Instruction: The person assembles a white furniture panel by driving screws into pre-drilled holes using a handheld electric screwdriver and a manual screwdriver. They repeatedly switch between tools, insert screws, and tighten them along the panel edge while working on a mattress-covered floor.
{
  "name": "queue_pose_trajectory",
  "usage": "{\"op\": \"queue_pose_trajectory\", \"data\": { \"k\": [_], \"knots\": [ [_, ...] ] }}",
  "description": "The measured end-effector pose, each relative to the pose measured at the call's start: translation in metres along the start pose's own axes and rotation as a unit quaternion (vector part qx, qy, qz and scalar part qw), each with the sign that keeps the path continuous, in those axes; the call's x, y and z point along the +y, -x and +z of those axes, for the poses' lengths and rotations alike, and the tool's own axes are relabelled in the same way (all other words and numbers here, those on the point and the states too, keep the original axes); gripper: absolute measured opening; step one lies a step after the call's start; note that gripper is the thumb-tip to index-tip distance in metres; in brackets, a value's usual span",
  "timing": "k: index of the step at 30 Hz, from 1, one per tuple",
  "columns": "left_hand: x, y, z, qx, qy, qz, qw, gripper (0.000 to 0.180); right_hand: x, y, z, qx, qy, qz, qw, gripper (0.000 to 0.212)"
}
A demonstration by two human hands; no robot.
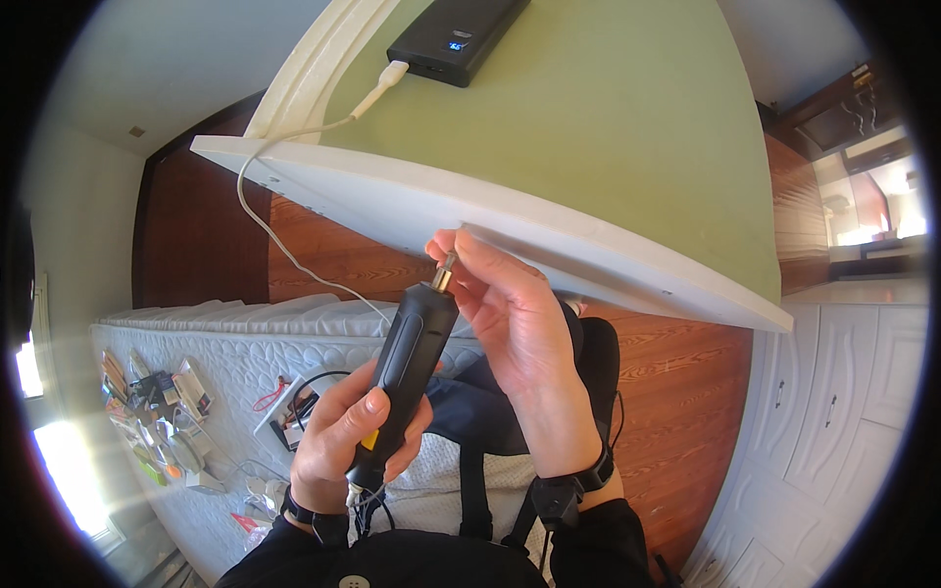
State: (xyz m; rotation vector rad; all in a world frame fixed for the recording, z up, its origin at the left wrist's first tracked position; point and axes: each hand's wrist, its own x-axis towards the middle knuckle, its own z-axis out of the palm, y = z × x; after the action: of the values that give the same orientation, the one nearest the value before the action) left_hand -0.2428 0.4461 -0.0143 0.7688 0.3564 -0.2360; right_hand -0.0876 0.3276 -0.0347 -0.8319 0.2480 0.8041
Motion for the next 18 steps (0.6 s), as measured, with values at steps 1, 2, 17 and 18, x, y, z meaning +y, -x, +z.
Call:
{"op": "queue_pose_trajectory", "data": {
  "k": [1,2,17,18],
  "knots": [
    [0.0,0.0,0.0,-0.001,-0.005,-0.001,1.0,0.048,0.0,0.0,0.0,0.001,-0.001,0.001,1.0,0.025],
    [0.0,0.0,0.002,0.0,-0.004,-0.001,1.0,0.048,0.0,0.0,0.0,0.003,-0.002,0.001,1.0,0.024],
    [0.0,0.001,0.012,0.024,-0.043,0.0,0.999,0.043,0.003,-0.002,-0.007,-0.022,-0.008,-0.001,1.0,0.021],
    [-0.001,0.0,0.012,0.026,-0.043,0.0,0.999,0.043,0.003,-0.002,-0.008,-0.022,-0.009,0.0,1.0,0.021]
  ]
}}
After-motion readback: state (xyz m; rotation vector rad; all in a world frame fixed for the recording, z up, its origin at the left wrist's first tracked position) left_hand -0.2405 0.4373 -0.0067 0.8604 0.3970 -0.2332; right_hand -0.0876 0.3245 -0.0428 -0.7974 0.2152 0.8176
